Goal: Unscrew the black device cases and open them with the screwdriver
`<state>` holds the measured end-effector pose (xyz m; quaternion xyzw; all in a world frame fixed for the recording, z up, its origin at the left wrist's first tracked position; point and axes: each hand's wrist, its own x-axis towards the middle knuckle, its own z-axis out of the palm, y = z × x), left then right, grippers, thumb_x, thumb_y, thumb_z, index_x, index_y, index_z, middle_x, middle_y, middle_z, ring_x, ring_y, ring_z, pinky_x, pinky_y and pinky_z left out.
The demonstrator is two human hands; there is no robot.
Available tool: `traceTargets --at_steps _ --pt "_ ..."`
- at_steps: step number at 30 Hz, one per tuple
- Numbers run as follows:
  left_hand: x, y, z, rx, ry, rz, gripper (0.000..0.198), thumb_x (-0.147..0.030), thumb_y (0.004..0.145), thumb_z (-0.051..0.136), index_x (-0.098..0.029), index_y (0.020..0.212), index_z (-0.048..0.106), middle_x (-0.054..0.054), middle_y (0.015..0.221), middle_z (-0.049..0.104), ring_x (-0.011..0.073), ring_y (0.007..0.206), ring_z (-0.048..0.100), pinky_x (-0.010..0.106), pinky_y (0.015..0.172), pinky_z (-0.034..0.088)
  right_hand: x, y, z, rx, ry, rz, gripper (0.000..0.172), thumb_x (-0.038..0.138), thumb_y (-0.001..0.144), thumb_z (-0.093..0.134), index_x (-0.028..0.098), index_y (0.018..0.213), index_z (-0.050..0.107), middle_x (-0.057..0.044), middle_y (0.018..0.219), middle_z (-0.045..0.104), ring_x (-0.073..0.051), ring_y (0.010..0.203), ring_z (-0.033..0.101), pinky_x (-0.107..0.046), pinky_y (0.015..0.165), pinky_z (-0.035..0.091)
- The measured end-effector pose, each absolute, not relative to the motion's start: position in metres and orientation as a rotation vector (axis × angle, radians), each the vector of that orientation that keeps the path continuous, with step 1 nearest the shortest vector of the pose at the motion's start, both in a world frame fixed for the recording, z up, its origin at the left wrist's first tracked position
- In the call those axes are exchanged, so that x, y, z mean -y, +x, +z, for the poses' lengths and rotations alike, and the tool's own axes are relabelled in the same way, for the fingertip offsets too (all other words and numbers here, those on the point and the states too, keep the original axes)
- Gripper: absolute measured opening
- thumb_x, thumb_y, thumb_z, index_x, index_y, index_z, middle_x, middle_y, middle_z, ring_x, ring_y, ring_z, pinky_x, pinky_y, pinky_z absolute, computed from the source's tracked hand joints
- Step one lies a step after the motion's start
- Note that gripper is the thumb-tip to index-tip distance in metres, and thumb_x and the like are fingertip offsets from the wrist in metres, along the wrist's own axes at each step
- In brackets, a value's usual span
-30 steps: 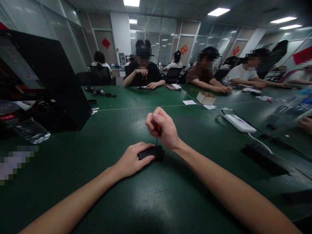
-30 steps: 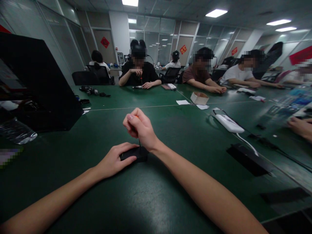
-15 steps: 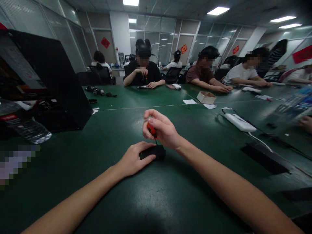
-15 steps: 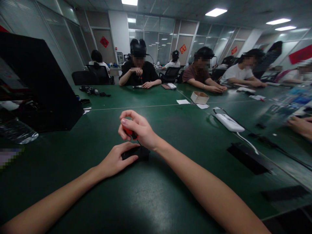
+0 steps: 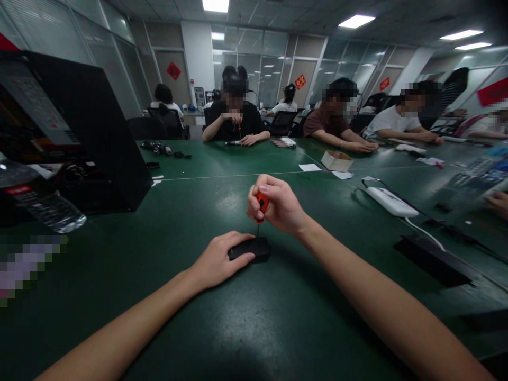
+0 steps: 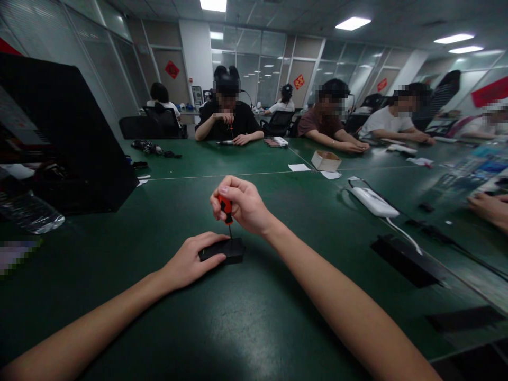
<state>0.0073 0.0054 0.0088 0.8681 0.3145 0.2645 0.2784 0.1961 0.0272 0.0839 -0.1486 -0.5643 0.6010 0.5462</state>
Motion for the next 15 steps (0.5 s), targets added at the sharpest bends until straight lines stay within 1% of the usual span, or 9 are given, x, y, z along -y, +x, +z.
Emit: traceTargets --at_steps 2,4,7,9,12,15 --pt "-0.0057 0.0073 0.0079 -0.841 2.333 0.714 0.036 -0.037 0.095 0.065 -0.021 0.127 0.066 0.008 0.120 0.072 0.0248 0.108 0.067 0.037 0.098 0.051 -0.0270 0.1966 0.0861 1.338 -0.369 1.434 0.026 0.040 0.081 0.071 0.019 0.075 0.056 0.005 0.059 0.059 -0.008 0.045 0.049 -0.023 0.049 0.046" --pt "-0.0059 0.0073 0.0075 -0.849 2.339 0.709 0.037 -0.038 0.095 0.064 -0.021 0.128 0.066 0.008 0.120 0.072 0.0249 0.107 0.068 0.037 0.096 0.051 -0.0256 0.1971 0.0889 1.309 -0.351 1.470 0.028 0.040 0.082 0.068 0.019 0.069 0.054 0.008 0.052 0.051 -0.007 0.043 0.042 -0.021 0.047 0.044" --pt "-0.0060 0.0073 0.0078 -0.861 2.343 0.696 0.038 -0.039 0.095 0.065 -0.021 0.128 0.066 0.008 0.118 0.072 0.0243 0.105 0.068 0.036 0.094 0.051 -0.0217 0.1978 0.0923 1.267 -0.343 1.572 0.037 0.041 0.085 0.063 0.022 0.059 0.044 0.012 0.042 0.030 -0.005 0.036 0.024 -0.017 0.038 0.031" --pt "-0.0059 0.0074 0.0083 -0.857 2.339 0.696 0.037 -0.038 0.095 0.065 -0.021 0.128 0.066 0.008 0.118 0.072 0.0239 0.105 0.068 0.035 0.095 0.051 -0.0192 0.1984 0.0927 1.244 -0.417 1.607 0.043 0.049 0.087 0.062 0.023 0.060 0.040 0.014 0.039 0.023 -0.004 0.035 0.015 -0.016 0.036 0.024" --pt "-0.0056 0.0077 0.0089 -0.849 2.335 0.706 0.037 -0.037 0.095 0.065 -0.021 0.128 0.066 0.007 0.119 0.072 0.0241 0.106 0.067 0.036 0.096 0.051 -0.0186 0.1992 0.0903 1.205 -0.506 1.575 0.050 0.064 0.085 0.063 0.024 0.066 0.038 0.015 0.038 0.024 -0.004 0.034 0.013 -0.015 0.036 0.021" --pt "-0.0055 0.0079 0.0091 -0.854 2.332 0.706 0.037 -0.037 0.095 0.065 -0.022 0.128 0.065 0.007 0.118 0.072 0.0242 0.105 0.067 0.036 0.095 0.052 -0.0218 0.1997 0.0876 1.204 -0.442 1.540 0.056 0.067 0.082 0.066 0.024 0.064 0.037 0.014 0.039 0.028 -0.004 0.034 0.014 -0.016 0.036 0.020"
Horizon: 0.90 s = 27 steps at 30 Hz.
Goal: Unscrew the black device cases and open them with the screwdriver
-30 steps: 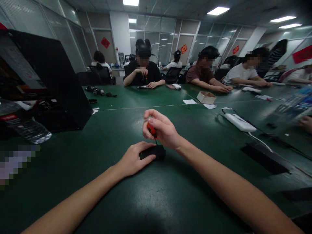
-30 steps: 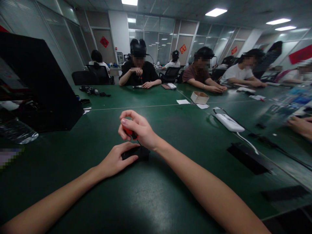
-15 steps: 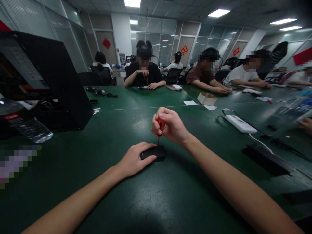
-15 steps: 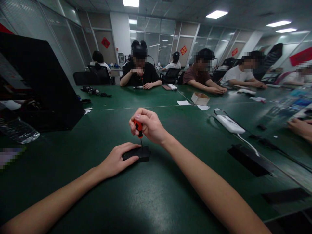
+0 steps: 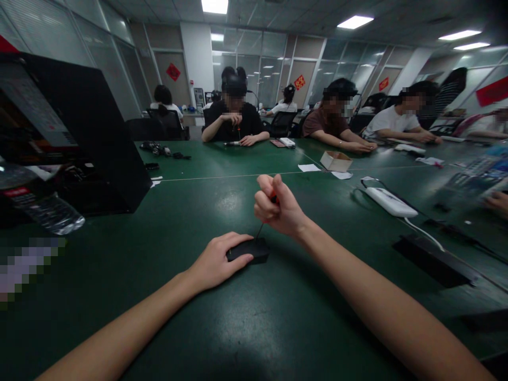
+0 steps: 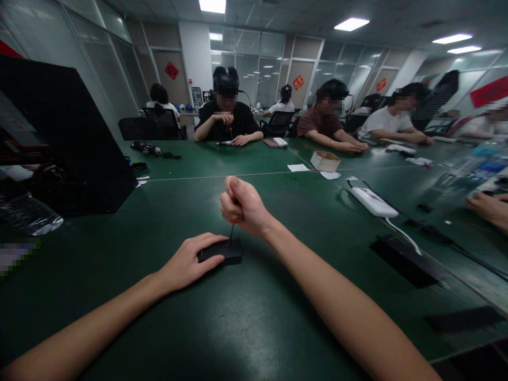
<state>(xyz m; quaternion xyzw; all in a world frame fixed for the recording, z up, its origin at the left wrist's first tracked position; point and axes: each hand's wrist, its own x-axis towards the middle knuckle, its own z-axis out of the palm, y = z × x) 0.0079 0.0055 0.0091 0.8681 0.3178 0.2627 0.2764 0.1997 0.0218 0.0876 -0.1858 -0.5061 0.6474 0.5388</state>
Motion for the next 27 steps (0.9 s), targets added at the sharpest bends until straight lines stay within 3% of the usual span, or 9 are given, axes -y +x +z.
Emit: traceTargets --at_steps 5,7,11,14,22,27 --pt "-0.006 0.007 0.008 -0.862 2.337 0.706 0.037 -0.039 0.094 0.065 -0.022 0.127 0.066 0.007 0.116 0.072 0.0240 0.103 0.068 0.036 0.094 0.052 -0.027 0.201 0.087 1.120 -0.464 1.453 0.069 0.070 0.083 0.063 0.020 0.050 0.029 0.008 0.046 0.036 -0.005 0.039 0.027 -0.017 0.037 0.024" --pt "-0.006 0.007 0.006 -0.872 2.340 0.693 0.040 -0.038 0.092 0.068 -0.022 0.128 0.065 0.007 0.117 0.072 0.0248 0.104 0.068 0.037 0.095 0.051 -0.027 0.201 0.086 1.143 -0.458 1.430 0.069 0.072 0.081 0.064 0.020 0.048 0.033 0.007 0.049 0.041 -0.004 0.040 0.029 -0.017 0.037 0.026" --pt "-0.007 0.006 0.004 -0.953 2.290 0.694 0.053 -0.035 0.083 0.078 -0.021 0.131 0.061 0.008 0.123 0.071 0.0270 0.108 0.067 0.038 0.096 0.051 -0.026 0.200 0.084 1.214 -0.425 1.476 0.051 0.069 0.080 0.067 0.022 0.066 0.052 0.012 0.043 0.038 -0.004 0.035 0.020 -0.016 0.034 0.021" --pt "-0.006 0.007 0.004 -0.991 2.272 0.666 0.047 -0.035 0.082 0.078 -0.021 0.125 0.063 0.007 0.116 0.072 0.0263 0.100 0.069 0.038 0.092 0.053 -0.024 0.196 0.082 1.175 -0.366 1.510 0.044 0.062 0.080 0.070 0.025 0.074 0.049 0.014 0.040 0.037 -0.005 0.034 0.017 -0.015 0.032 0.020" --pt "-0.005 0.008 0.005 -0.983 2.288 0.680 0.039 -0.033 0.083 0.077 -0.020 0.118 0.065 0.007 0.112 0.072 0.0257 0.098 0.069 0.037 0.090 0.051 -0.018 0.187 0.088 1.173 -0.439 1.426 0.046 0.057 0.086 0.065 0.021 0.061 0.050 0.010 0.041 0.042 -0.005 0.036 0.031 -0.017 0.039 0.039" --pt "-0.005 0.008 0.004 -0.975 2.266 0.683 0.038 -0.032 0.082 0.077 -0.019 0.116 0.065 0.006 0.109 0.073 0.0246 0.095 0.069 0.035 0.088 0.051 -0.010 0.186 0.097 0.993 -0.383 1.510 0.050 0.044 0.094 0.049 0.022 0.052 0.038 0.010 0.036 0.025 -0.006 0.032 0.016 -0.016 0.030 0.022"
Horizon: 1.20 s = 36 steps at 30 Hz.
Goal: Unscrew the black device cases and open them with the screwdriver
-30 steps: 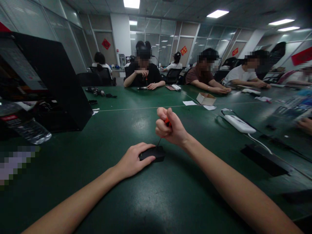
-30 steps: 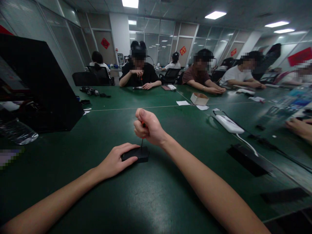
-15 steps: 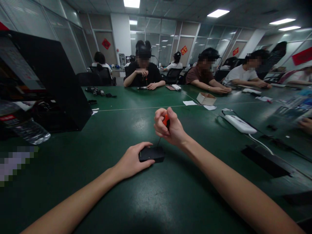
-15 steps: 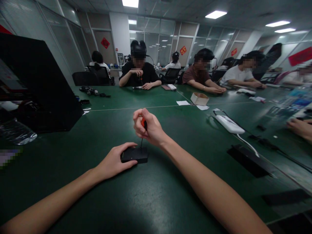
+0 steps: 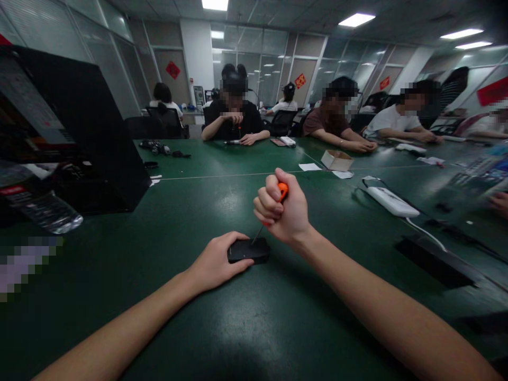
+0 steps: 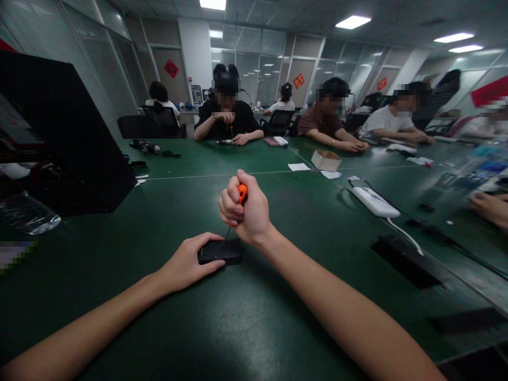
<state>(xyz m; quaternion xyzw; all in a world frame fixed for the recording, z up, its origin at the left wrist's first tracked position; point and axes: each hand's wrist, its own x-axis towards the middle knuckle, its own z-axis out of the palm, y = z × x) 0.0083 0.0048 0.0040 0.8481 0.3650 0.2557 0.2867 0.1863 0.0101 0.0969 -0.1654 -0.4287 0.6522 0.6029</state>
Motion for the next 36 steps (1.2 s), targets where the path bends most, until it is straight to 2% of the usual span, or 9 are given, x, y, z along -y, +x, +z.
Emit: traceTargets --at_steps 7,13,17,19,22,25,30,33,36 --pt "-0.005 0.008 0.004 -0.943 2.280 0.716 0.036 -0.032 0.083 0.078 -0.019 0.115 0.065 0.004 0.105 0.073 0.0234 0.092 0.069 0.033 0.084 0.051 -0.003 0.180 0.090 0.998 -0.345 1.601 0.054 0.048 0.093 0.049 0.022 0.049 0.035 0.009 0.035 0.022 -0.006 0.032 0.015 -0.015 0.030 0.020" --pt "-0.005 0.007 0.000 -0.910 2.301 0.735 0.038 -0.033 0.084 0.077 -0.020 0.118 0.064 0.005 0.109 0.072 0.0240 0.097 0.068 0.035 0.088 0.052 -0.006 0.176 0.084 1.046 -0.330 1.601 0.054 0.054 0.091 0.053 0.022 0.050 0.037 0.010 0.036 0.023 -0.005 0.032 0.016 -0.016 0.031 0.019" --pt "0.000 0.005 0.002 -0.773 2.420 0.843 0.043 -0.029 0.089 0.072 -0.021 0.129 0.059 0.009 0.126 0.066 0.0269 0.115 0.062 0.041 0.100 0.049 0.000 0.168 0.081 1.175 -0.323 1.586 0.053 0.070 0.085 0.058 0.023 0.065 0.043 0.013 0.038 0.028 -0.005 0.034 0.018 -0.016 0.035 0.021" --pt "0.003 0.004 0.002 -0.695 2.510 0.895 0.039 -0.026 0.092 0.066 -0.022 0.130 0.059 0.010 0.127 0.065 0.0279 0.116 0.061 0.043 0.101 0.049 0.004 0.161 0.079 1.236 -0.315 1.544 0.052 0.073 0.083 0.059 0.024 0.075 0.044 0.014 0.041 0.033 -0.005 0.035 0.020 -0.016 0.037 0.023" --pt "0.004 0.002 -0.001 -0.643 2.508 0.965 0.023 -0.021 0.098 0.055 -0.021 0.118 0.066 0.009 0.113 0.070 0.0256 0.107 0.064 0.042 0.097 0.052 0.011 0.152 0.077 1.309 -0.277 1.507 0.044 0.060 0.088 0.063 0.023 0.078 0.042 0.013 0.044 0.040 -0.004 0.037 0.024 -0.016 0.040 0.023" --pt "0.003 0.002 -0.003 -0.626 2.453 1.026 0.020 -0.019 0.100 0.049 -0.018 0.101 0.069 0.008 0.102 0.072 0.0234 0.099 0.067 0.037 0.089 0.056 0.015 0.149 0.079 1.350 -0.236 1.522 0.039 0.047 0.088 0.068 0.023 0.074 0.041 0.011 0.046 0.046 -0.004 0.039 0.031 -0.017 0.042 0.028" --pt "0.002 0.002 -0.005 -0.613 2.493 1.041 0.022 -0.021 0.102 0.048 -0.017 0.106 0.069 0.009 0.102 0.073 0.0221 0.095 0.070 0.033 0.083 0.058 0.016 0.154 0.087 1.499 -0.316 1.423 0.037 0.045 0.089 0.067 0.018 0.067 0.055 0.000 0.066 0.063 -0.010 0.060 0.056 -0.024 0.059 0.047" --pt "0.001 0.001 -0.007 -0.618 2.492 1.034 0.022 -0.021 0.101 0.049 -0.018 0.105 0.070 0.008 0.099 0.074 0.0217 0.093 0.070 0.033 0.082 0.058 0.016 0.156 0.089 1.552 -0.408 1.438 0.037 0.047 0.092 0.063 0.016 0.072 0.065 -0.001 0.068 0.062 -0.008 0.058 0.053 -0.022 0.054 0.042" --pt "0.000 0.001 -0.008 -0.610 2.456 1.021 0.020 -0.018 0.100 0.051 -0.018 0.104 0.071 0.008 0.101 0.073 0.0213 0.095 0.069 0.033 0.085 0.057 0.015 0.155 0.087 1.463 -0.425 1.493 0.044 0.053 0.096 0.054 0.015 0.077 0.065 0.005 0.054 0.049 -0.006 0.045 0.039 -0.019 0.044 0.031"
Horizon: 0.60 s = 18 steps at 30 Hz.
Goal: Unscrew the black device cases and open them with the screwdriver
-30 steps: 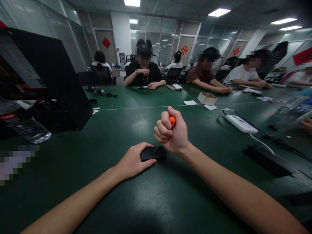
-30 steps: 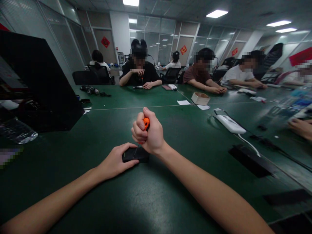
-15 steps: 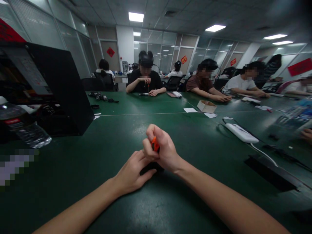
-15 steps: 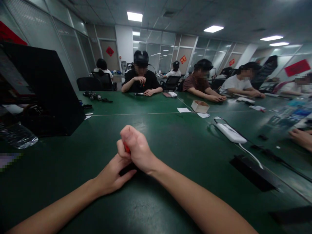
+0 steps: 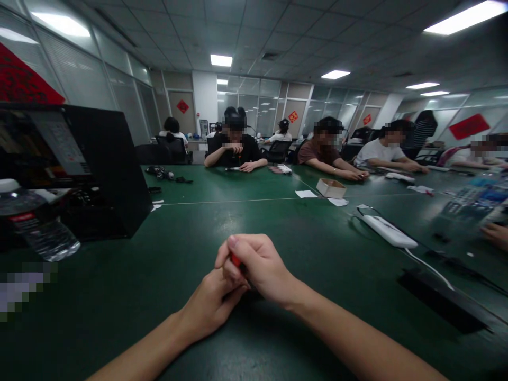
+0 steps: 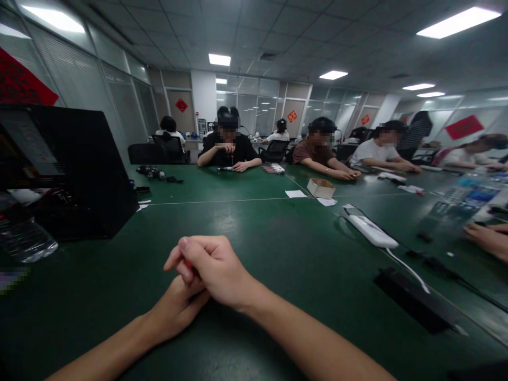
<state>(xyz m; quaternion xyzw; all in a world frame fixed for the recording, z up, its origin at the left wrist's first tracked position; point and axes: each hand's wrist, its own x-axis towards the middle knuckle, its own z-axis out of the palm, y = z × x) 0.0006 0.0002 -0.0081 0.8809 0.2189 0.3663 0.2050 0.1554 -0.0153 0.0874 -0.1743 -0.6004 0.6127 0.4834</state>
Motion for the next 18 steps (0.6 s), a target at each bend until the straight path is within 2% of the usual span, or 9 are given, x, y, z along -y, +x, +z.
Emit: traceTargets --at_steps 3,7,10,14,18 --pt "-0.001 0.001 -0.007 -0.599 2.458 1.019 0.021 -0.016 0.100 0.052 -0.020 0.108 0.071 0.007 0.104 0.074 0.0215 0.100 0.067 0.035 0.092 0.055 0.013 0.155 0.084 1.377 -0.307 1.528 0.044 0.060 0.096 0.050 0.019 0.082 0.056 0.012 0.045 0.036 -0.005 0.037 0.025 -0.018 0.040 0.024" --pt "-0.001 0.003 -0.003 -0.578 2.476 1.056 0.021 -0.016 0.101 0.052 -0.019 0.109 0.071 0.007 0.103 0.074 0.0213 0.098 0.066 0.035 0.090 0.054 0.009 0.159 0.081 1.351 -0.239 1.581 0.049 0.066 0.086 0.063 0.024 0.076 0.039 0.015 0.041 0.034 -0.004 0.034 0.018 -0.017 0.037 0.019" --pt "0.001 0.005 0.000 -0.573 2.479 1.087 0.020 -0.017 0.101 0.053 -0.018 0.102 0.073 0.008 0.101 0.073 0.0214 0.096 0.066 0.035 0.088 0.055 0.005 0.161 0.079 1.299 -0.299 1.536 0.050 0.059 0.086 0.067 0.023 0.067 0.037 0.012 0.042 0.040 -0.004 0.034 0.024 -0.017 0.037 0.022" --pt "0.002 0.005 0.000 -0.598 2.471 1.127 0.018 -0.017 0.100 0.056 -0.018 0.100 0.074 0.008 0.098 0.073 0.0209 0.094 0.067 0.034 0.087 0.057 0.003 0.163 0.080 1.302 -0.352 1.474 0.049 0.053 0.087 0.068 0.020 0.059 0.046 0.004 0.052 0.054 -0.007 0.044 0.043 -0.020 0.043 0.033" --pt "0.002 0.005 -0.001 -0.575 2.470 1.146 0.018 -0.017 0.100 0.056 -0.018 0.099 0.074 0.008 0.095 0.073 0.0209 0.094 0.067 0.034 0.088 0.057 0.001 0.164 0.084 1.359 -0.398 1.488 0.055 0.058 0.088 0.064 0.017 0.053 0.051 0.002 0.051 0.054 -0.006 0.041 0.040 -0.020 0.041 0.030"
